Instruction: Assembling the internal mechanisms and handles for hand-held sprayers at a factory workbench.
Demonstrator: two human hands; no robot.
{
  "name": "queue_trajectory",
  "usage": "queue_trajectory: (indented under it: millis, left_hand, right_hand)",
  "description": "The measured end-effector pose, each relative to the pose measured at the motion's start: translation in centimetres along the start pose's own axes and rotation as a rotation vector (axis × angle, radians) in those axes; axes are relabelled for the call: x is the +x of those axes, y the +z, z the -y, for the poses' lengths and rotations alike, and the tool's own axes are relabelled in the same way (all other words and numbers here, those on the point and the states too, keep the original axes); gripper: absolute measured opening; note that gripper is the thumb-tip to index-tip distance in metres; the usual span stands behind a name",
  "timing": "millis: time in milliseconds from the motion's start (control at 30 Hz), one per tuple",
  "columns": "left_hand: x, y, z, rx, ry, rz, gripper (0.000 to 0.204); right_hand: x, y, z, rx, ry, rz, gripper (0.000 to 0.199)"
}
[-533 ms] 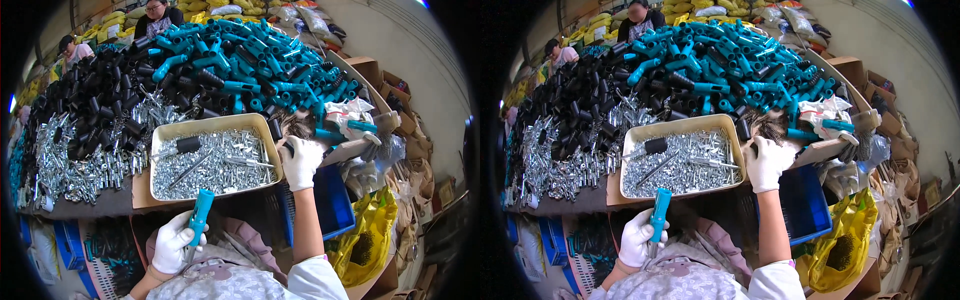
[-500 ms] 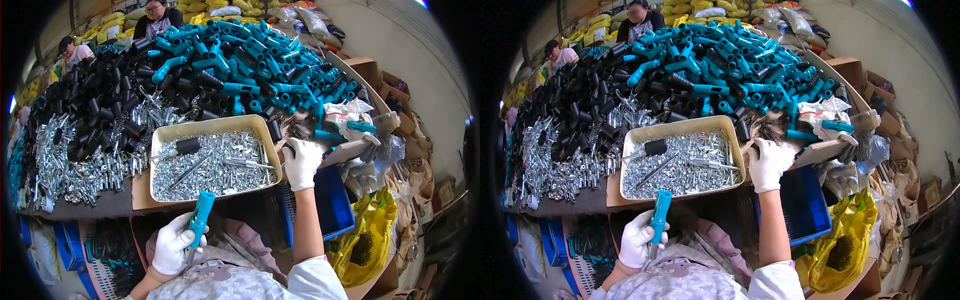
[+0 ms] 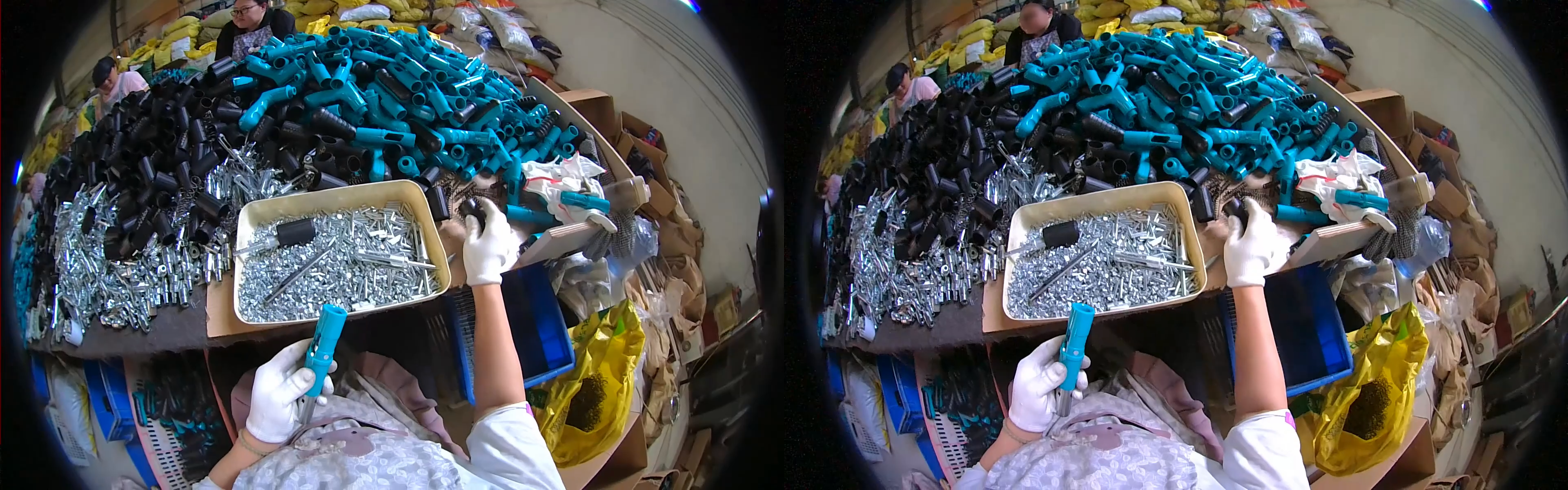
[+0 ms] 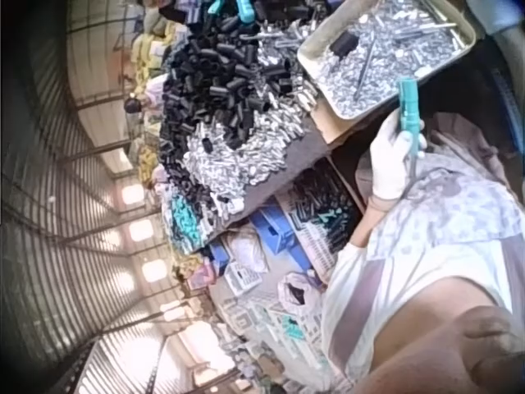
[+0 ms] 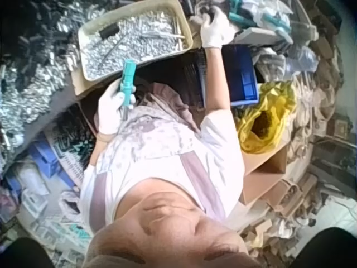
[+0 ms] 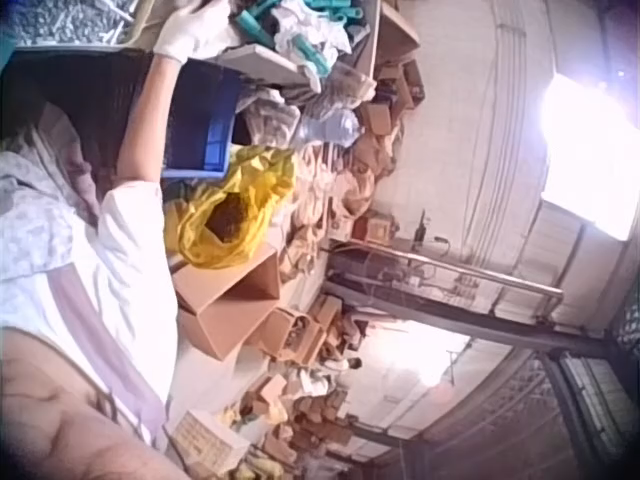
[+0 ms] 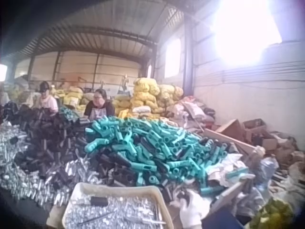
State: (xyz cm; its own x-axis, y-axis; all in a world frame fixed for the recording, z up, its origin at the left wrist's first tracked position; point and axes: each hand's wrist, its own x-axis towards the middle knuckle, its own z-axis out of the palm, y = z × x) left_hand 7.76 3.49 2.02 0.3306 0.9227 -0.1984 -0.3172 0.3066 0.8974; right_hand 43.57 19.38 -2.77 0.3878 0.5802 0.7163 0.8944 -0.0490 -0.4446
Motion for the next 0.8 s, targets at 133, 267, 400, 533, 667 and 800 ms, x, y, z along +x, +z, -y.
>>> queue_trajectory:
  millis: [133,267,400,533,667,800]
  left_hand:
    - [0.0,0.4,0.5,0.021,0.005,0.037,0.066]
    - [-0.6,-0.3,0.1,0.110,0.027,-0.019,0.065]
    - [-0.5,0.3,0.2,0.166,-0.021,0.055,0.063]
    - [-0.2,0.7,0.0,0.244,-0.113,0.145,0.050]
    - [-0.5,-0.1,-0.3,0.163,-0.120,0.090,0.073]
    - [-1.1,-0.6,-0.1,0.165,-0.133,0.121,0.069]
  right_hand:
    - [0.9,-0.4,-1.8,0.530,0.258,-0.255,0.031]
    - [-2.8,-5.4,2.8,0.980,0.290,0.015,0.030]
    - [-7.9,-12.8,9.6,1.059,0.197,0.635,0.014]
    - [-9.6,-12.9,12.4,1.024,0.178,0.536,0.019]
    - [-10.6,-11.8,13.1,1.044,0.087,0.450,0.019]
    - [-10.7,-10.5,12.5,1.215,0.328,0.218,0.015]
